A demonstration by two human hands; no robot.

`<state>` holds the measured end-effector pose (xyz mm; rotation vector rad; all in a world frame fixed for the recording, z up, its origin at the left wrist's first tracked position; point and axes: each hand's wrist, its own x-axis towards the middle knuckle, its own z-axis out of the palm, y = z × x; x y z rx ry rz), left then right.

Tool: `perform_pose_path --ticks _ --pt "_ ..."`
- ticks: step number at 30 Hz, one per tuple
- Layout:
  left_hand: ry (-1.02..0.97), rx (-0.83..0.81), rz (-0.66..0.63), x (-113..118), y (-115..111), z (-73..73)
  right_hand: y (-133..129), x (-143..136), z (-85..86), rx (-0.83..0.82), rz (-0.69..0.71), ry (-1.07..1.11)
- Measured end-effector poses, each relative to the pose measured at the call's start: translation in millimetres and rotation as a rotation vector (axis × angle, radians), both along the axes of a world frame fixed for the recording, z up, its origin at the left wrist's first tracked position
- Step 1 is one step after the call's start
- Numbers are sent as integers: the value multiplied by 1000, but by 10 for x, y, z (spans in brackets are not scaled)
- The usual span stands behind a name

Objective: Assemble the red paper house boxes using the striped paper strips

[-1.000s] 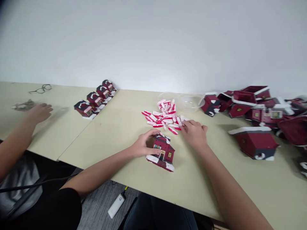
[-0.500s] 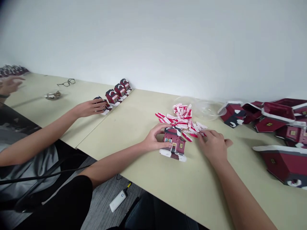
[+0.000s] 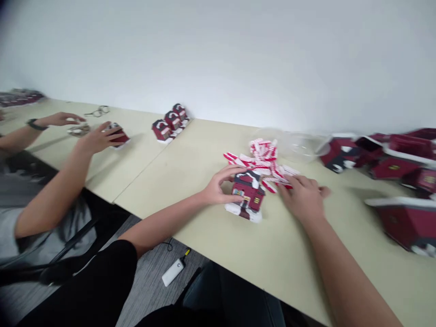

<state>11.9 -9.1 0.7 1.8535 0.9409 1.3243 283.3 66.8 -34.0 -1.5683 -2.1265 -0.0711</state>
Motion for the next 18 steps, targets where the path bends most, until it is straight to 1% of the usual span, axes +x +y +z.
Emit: perform_pose_path --ticks 3,5,7,9,12,15,18 --pt "39 22 39 -3 -17 79 -79 -58 144 -43 3 6" --pt "102 48 73 -14 -14 146 -103 -100 247 -83 2 26" --pt "192 97 105 -33 20 176 -80 -114 308 -123 4 24" --pt "255 157 155 -41 68 158 -40 -92 325 -117 -33 -26" --pt "272 221 217 -6 93 103 -18 -42 328 -89 -61 -52" --pt "329 297 272 51 49 91 -35 -18 341 -86 -71 -25" --pt "381 348 302 84 14 116 -38 1 351 -105 -68 24"
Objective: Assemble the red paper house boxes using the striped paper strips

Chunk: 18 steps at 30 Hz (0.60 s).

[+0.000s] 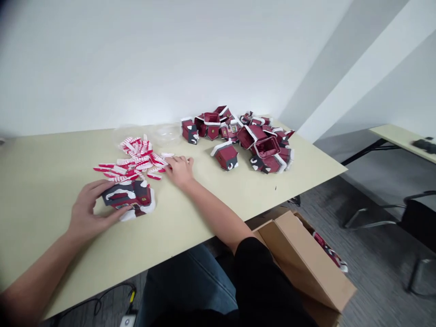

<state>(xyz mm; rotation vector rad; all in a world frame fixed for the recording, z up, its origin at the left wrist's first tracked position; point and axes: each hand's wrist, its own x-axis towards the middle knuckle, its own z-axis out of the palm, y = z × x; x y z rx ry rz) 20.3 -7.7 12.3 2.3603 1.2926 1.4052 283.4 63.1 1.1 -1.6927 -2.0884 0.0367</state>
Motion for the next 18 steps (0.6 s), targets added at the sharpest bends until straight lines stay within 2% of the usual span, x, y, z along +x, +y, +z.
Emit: perform_pose_path --ticks 6,11,15,18 --pt "12 -15 -38 -32 4 10 -6 13 -14 -39 18 76" --pt "-181 -244 -126 -39 -35 -67 0 -62 -103 -32 48 138" --pt "-391 -373 -109 -41 -30 -97 68 -76 -216 20 20 190" --pt "-547 -494 -93 -37 -17 -67 77 -76 -226 112 -20 266"
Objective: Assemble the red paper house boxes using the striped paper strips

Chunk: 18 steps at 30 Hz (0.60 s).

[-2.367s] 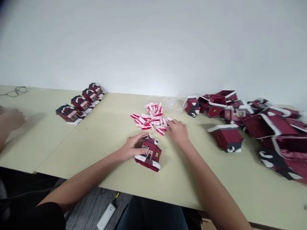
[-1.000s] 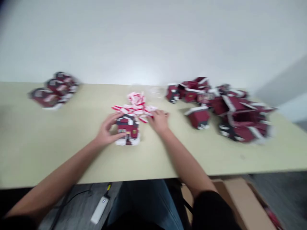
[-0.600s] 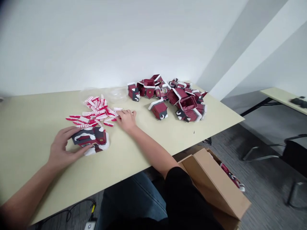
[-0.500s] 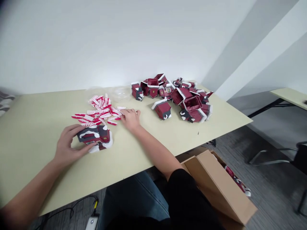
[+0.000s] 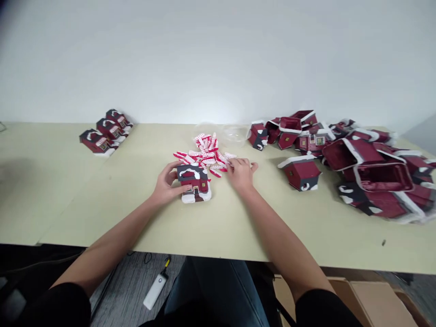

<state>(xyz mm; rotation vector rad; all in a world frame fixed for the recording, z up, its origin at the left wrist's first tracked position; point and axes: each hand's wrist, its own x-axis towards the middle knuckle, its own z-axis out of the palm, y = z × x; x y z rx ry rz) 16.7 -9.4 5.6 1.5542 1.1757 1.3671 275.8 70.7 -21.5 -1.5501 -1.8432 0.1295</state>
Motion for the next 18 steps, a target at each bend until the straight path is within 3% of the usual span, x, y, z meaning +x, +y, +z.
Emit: perform_pose_path --ticks 3,7,11,18 --pt "-101 -147 40 13 10 54 -115 -68 86 174 45 205" --pt "-132 -242 105 9 35 105 -393 -296 215 286 363 503" --pt "-186 -269 37 -28 61 114 -541 -501 237 350 579 326" --pt "-249 -271 -72 -40 46 91 -483 -548 230 533 545 54"
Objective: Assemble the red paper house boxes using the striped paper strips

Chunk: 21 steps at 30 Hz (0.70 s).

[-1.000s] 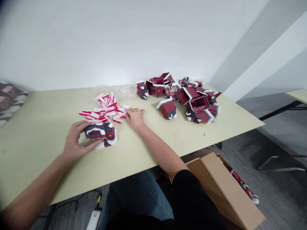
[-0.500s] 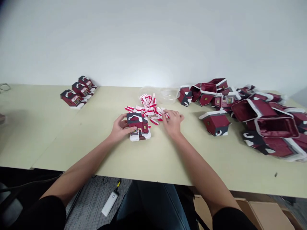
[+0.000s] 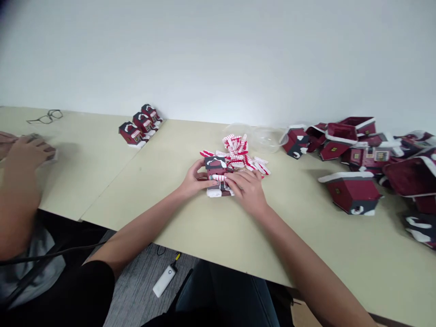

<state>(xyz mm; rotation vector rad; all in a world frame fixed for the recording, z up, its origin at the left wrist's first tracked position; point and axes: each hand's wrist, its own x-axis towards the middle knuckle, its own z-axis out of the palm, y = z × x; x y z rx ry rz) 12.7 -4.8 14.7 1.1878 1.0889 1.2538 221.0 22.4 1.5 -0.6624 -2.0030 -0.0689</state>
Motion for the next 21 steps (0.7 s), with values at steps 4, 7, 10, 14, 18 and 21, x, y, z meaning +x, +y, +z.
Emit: perform_pose_path --ticks 4,7,10,14,18,21 --pt "-9 12 1 35 -26 -5 -10 27 22 125 -68 -77" --pt "-24 5 8 51 -39 -20 -29 40 47 202 -114 -139" --pt "-36 -7 4 53 -38 -45 -41 41 78 284 -165 -178" --pt "-37 13 -6 55 -39 -70 -46 43 94 332 -168 -223" --pt "-26 36 6 64 -48 -77 -41 85 49 279 -144 -244" --pt "-34 73 7 68 -43 -93 -38 133 5 238 -100 -258"
